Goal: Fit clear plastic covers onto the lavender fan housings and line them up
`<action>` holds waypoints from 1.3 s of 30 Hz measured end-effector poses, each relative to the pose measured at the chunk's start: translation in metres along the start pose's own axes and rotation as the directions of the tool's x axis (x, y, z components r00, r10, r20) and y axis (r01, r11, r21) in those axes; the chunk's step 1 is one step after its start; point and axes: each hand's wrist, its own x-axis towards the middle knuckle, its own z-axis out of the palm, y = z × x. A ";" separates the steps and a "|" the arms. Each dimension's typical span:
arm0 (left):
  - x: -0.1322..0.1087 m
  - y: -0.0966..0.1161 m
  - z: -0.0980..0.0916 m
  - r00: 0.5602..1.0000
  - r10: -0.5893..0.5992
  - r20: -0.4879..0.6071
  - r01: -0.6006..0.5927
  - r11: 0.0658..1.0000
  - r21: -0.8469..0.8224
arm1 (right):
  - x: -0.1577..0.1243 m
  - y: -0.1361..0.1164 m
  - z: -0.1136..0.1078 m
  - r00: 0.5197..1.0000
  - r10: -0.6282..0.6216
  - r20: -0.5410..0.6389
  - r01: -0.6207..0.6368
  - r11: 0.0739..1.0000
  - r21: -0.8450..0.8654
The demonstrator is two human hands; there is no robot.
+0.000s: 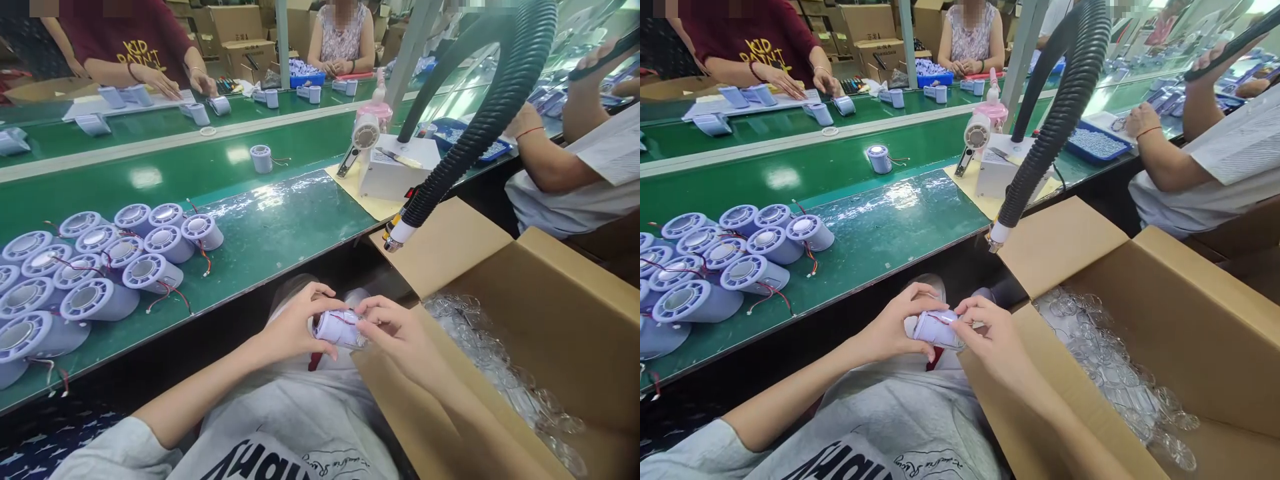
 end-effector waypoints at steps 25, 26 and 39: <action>-0.020 0.006 -0.009 0.985 -0.043 0.165 0.110 0.901 -0.419 | -0.021 0.012 -0.008 0.975 -0.125 0.186 0.107 0.989 0.104; -0.021 0.007 -0.010 0.986 -0.039 0.165 0.104 0.906 -0.410 | -0.021 0.010 -0.007 0.976 -0.098 0.196 0.071 0.988 0.139; -0.024 0.009 -0.010 0.987 -0.011 0.161 0.069 0.930 -0.361 | -0.015 0.004 0.000 0.942 0.102 0.320 -0.242 0.868 0.433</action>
